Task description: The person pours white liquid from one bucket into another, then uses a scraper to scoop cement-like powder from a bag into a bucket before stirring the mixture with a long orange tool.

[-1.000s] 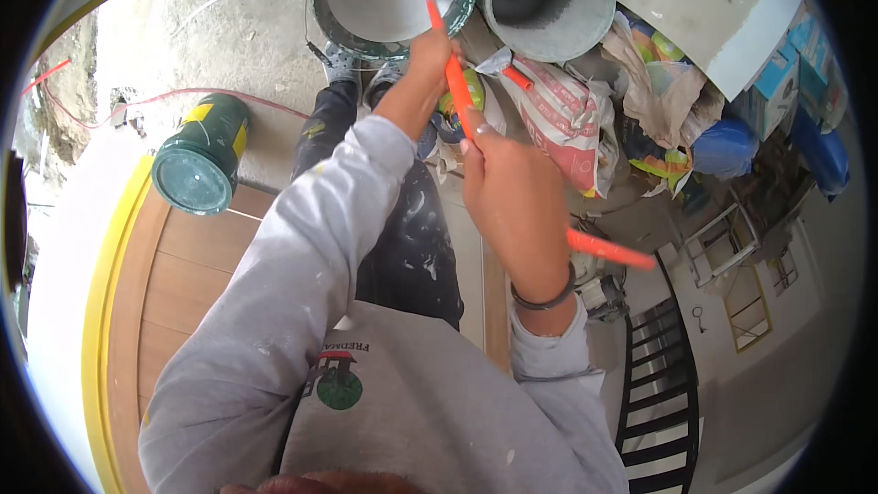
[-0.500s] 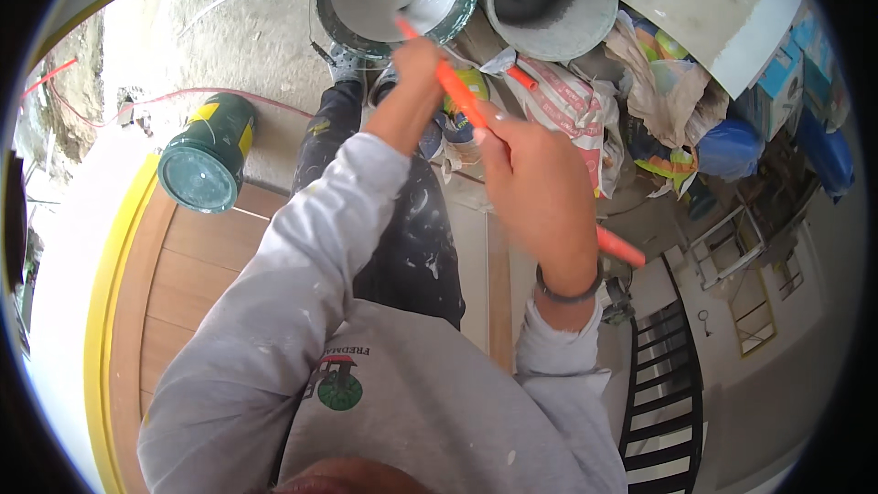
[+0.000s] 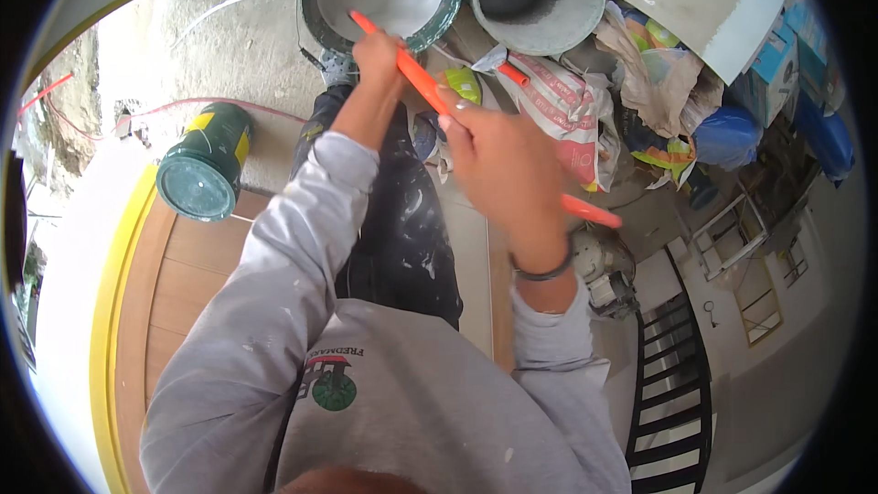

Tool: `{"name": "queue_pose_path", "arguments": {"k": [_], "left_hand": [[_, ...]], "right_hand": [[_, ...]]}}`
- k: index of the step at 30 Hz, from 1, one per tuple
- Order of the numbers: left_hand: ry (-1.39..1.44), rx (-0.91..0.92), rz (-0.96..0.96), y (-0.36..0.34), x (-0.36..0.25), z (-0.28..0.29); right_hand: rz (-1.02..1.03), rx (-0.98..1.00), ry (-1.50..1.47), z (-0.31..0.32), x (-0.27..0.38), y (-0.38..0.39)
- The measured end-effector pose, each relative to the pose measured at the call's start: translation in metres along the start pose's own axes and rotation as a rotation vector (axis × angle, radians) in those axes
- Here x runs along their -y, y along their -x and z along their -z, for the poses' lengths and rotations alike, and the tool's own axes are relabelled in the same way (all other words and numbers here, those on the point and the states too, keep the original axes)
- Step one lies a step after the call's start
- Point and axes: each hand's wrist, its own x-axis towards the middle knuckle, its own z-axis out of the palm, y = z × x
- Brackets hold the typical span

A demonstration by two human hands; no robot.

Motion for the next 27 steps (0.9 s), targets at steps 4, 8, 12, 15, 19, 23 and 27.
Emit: {"name": "queue_pose_path", "arguments": {"k": [4,8,12,15,19,23,27], "left_hand": [[0.133,0.373,0.081,0.000,-0.001,-0.012],[-0.321,0.252,0.173,0.013,0.003,-0.002],[-0.181,-0.014,0.102,0.004,-0.006,0.007],[0.067,0.316,0.042,-0.006,-0.004,-0.005],[-0.173,0.345,0.173,0.003,0.011,-0.006],[-0.314,-0.048,0.260,0.008,0.006,0.005],[0.032,0.181,0.027,-0.002,-0.006,-0.004]], "right_hand": [[-0.043,-0.188,0.049,-0.025,0.003,0.002],[-0.108,-0.035,0.080,-0.008,-0.002,0.019],[0.005,0.017,0.005,0.001,0.001,0.008],[0.001,-0.173,0.049,-0.017,0.006,-0.001],[-0.101,-0.085,0.091,-0.020,-0.002,0.018],[0.059,-0.036,0.046,-0.011,-0.008,0.020],[-0.009,-0.147,0.059,-0.025,0.002,0.004]]}}
